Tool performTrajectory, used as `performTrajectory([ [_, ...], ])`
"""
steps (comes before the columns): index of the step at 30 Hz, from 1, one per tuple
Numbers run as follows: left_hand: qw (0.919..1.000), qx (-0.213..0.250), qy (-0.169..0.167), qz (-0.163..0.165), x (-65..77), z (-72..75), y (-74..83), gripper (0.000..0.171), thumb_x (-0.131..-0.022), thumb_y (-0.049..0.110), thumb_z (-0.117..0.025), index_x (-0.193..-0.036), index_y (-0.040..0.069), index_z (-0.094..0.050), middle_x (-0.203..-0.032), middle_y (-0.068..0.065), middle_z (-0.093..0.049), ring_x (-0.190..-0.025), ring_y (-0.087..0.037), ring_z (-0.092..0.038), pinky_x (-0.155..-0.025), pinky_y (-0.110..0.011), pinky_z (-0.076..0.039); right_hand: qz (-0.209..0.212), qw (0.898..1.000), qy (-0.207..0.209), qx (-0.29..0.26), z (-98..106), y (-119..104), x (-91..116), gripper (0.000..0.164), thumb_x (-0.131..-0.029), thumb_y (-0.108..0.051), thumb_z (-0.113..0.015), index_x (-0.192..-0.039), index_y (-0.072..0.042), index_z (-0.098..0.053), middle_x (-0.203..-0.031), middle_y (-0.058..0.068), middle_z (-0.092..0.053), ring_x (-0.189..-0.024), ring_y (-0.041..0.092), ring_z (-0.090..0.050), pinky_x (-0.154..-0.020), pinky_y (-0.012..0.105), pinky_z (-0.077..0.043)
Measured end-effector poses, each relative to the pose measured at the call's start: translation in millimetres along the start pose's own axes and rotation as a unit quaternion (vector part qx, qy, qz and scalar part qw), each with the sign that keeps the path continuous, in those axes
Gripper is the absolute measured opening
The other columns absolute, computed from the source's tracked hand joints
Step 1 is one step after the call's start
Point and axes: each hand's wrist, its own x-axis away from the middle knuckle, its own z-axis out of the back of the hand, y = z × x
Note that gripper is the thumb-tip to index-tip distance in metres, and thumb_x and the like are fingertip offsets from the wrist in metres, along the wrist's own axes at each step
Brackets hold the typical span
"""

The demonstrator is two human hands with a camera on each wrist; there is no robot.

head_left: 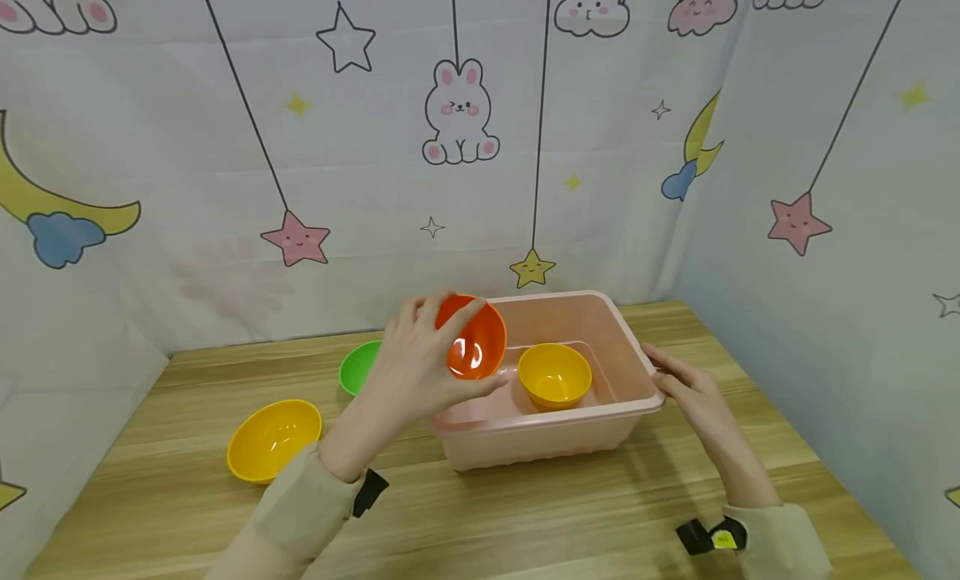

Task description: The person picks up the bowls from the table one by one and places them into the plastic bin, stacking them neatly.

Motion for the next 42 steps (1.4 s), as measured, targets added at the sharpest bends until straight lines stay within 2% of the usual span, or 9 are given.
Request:
performTrajectory([
  [4, 0.9998, 0.013, -0.015, -0.005, -7.6, 1.1, 1.1, 0.085, -0.068, 0.071, -0.069, -0.140, 0.032, -0.048, -0.142, -0.009, -0.043, -0.125, -0.037, -0.040, -0.100, -0.056, -0.039, -0.003, 1.000, -0.002, -0.001, -0.1, -1.4, 0.8, 0.048, -0.102, -0.028, -0.044, -0.148, -0.012, -0.038, -0.139, 0.015, -0.049, -0.102, -0.011, -0.050, -0.083, 0.013, -0.042],
  [7, 0.9995, 0.014, -0.025, -0.009, -13.0, 1.8, 2.3, 0.084, -0.069, 0.071, -0.069, -0.140, 0.031, -0.048, -0.141, -0.009, -0.043, -0.125, -0.036, -0.040, -0.100, -0.055, -0.040, -0.001, 1.000, -0.004, -0.003, -0.3, -1.2, 1.0, 0.048, -0.103, -0.027, -0.043, -0.148, -0.012, -0.037, -0.141, 0.016, -0.048, -0.102, -0.010, -0.050, -0.082, 0.014, -0.043],
  [17, 0.9969, -0.003, -0.077, -0.015, -30.6, -2.4, 8.4, 0.085, -0.069, 0.071, -0.068, -0.141, 0.030, -0.047, -0.144, -0.010, -0.042, -0.126, -0.035, -0.039, -0.100, -0.057, -0.040, 0.003, 1.000, -0.003, -0.005, -0.2, 0.7, 0.9, 0.048, -0.103, -0.026, -0.044, -0.148, -0.011, -0.037, -0.137, 0.009, -0.051, -0.102, -0.010, -0.051, -0.081, 0.015, -0.044],
  [22, 0.9958, -0.007, -0.087, -0.026, -39.6, -4.8, 12.0, 0.085, -0.069, 0.071, -0.068, -0.141, 0.031, -0.047, -0.143, -0.008, -0.042, -0.126, -0.034, -0.040, -0.099, -0.056, -0.042, 0.002, 1.000, -0.004, -0.007, -0.3, 0.5, 1.0, 0.048, -0.103, -0.026, -0.044, -0.148, -0.011, -0.037, -0.136, 0.005, -0.052, -0.102, -0.011, -0.051, -0.082, 0.014, -0.044],
  [30, 0.9918, -0.014, -0.120, -0.041, -53.1, -9.1, 16.0, 0.083, -0.069, 0.075, -0.065, -0.141, 0.037, -0.045, -0.141, -0.004, -0.043, -0.124, -0.028, -0.039, -0.094, -0.051, -0.045, 0.014, 1.000, -0.005, -0.008, -1.9, 2.2, 0.1, 0.048, -0.103, -0.027, -0.044, -0.147, -0.009, -0.038, -0.128, -0.009, -0.054, -0.103, -0.010, -0.052, -0.082, 0.014, -0.044],
  [37, 0.9852, -0.008, -0.155, -0.074, -64.2, -14.5, 18.5, 0.084, -0.069, 0.076, -0.064, -0.142, 0.038, -0.043, -0.141, -0.006, -0.043, -0.126, -0.029, -0.039, -0.099, -0.051, -0.041, 0.015, 1.000, -0.006, -0.004, -1.3, 1.4, 0.6, 0.049, -0.103, -0.027, -0.043, -0.147, -0.009, -0.038, -0.132, 0.001, -0.055, -0.103, -0.010, -0.052, -0.082, 0.015, -0.044],
  [42, 0.9815, 0.006, -0.173, -0.081, -70.1, -17.1, 19.0, 0.084, -0.071, 0.075, -0.063, -0.144, 0.040, -0.039, -0.142, -0.004, -0.043, -0.128, -0.027, -0.038, -0.102, -0.051, -0.038, 0.017, 1.000, -0.005, -0.005, -1.2, 2.0, 0.3, 0.049, -0.103, -0.028, -0.043, -0.147, -0.009, -0.038, -0.132, -0.002, -0.054, -0.104, -0.011, -0.051, -0.083, 0.014, -0.044],
])
